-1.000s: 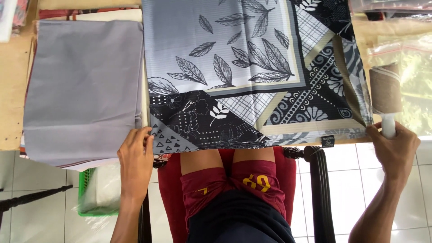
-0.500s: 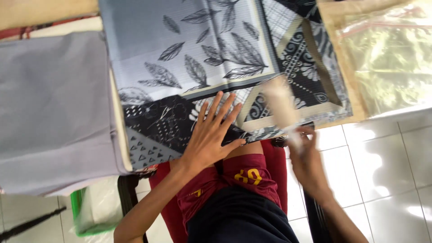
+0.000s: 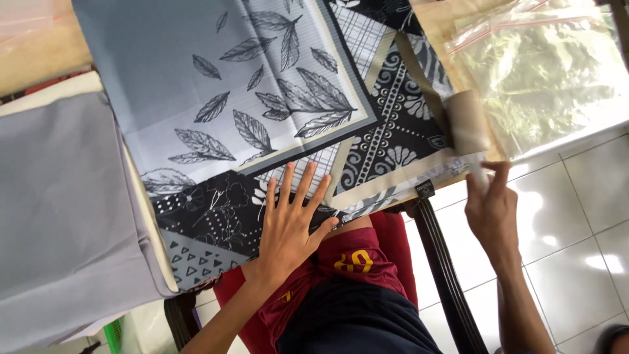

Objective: Using a lint roller to remove lint and dust from a patterned piece of fabric on a table.

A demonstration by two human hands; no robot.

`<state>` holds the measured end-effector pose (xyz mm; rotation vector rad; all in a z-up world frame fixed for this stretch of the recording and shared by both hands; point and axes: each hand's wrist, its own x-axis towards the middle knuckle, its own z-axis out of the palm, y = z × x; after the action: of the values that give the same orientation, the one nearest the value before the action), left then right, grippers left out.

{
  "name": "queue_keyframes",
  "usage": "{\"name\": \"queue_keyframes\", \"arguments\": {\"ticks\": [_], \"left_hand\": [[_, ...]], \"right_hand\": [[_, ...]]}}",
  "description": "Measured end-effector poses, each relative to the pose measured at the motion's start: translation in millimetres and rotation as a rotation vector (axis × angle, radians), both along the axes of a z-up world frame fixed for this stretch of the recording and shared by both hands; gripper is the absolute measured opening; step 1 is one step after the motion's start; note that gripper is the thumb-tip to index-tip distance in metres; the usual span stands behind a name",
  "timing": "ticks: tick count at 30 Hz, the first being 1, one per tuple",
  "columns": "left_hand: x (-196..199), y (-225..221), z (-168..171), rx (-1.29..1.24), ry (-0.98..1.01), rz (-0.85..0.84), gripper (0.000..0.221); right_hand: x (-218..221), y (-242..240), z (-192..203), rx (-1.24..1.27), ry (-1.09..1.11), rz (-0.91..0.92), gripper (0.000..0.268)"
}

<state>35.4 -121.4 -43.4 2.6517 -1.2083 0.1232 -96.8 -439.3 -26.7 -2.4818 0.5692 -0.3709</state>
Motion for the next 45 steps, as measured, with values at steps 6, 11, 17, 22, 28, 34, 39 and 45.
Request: {"name": "queue_keyframes", "arguments": {"ticks": [6, 11, 17, 22, 28, 34, 39, 45], "left_hand": [[-1, 1, -4, 0.068, -0.006, -0.032, 0.081], [-1, 0, -7, 0.090, -0.023, -0.025, 0.084], [0, 0, -3, 0.094, -0.050, -0.027, 0.080], [-1, 0, -3, 0.103, -0.078, -0.011, 0.080], [0, 0, -6, 0.064, -0.044, -0.010, 0.082], [0, 2, -4, 0.059, -0.074, -0.018, 0.078], [0, 4, -9, 0.029, 0.012, -0.037, 0.078], [26, 9, 40, -0.227, 0.312, 0.016, 0.071]], "right_hand": [[-25, 38, -55, -0.099, 0.393, 0.035, 0.051], [-21, 75, -45, 0.312, 0.241, 0.146, 0.026], [-17, 3, -31, 0.096, 0.259, -0.202, 0.029], [-5, 33, -1, 0.099, 0.078, -0.253, 0.028], [-16, 87, -42, 0.313, 0.165, 0.171, 0.026], [-12, 16, -35, -0.082, 0.311, -0.006, 0.038], [1, 28, 4, 0.241, 0.007, -0.301, 0.024], [42, 60, 4, 0.252, -0.080, 0.033, 0.025]]}}
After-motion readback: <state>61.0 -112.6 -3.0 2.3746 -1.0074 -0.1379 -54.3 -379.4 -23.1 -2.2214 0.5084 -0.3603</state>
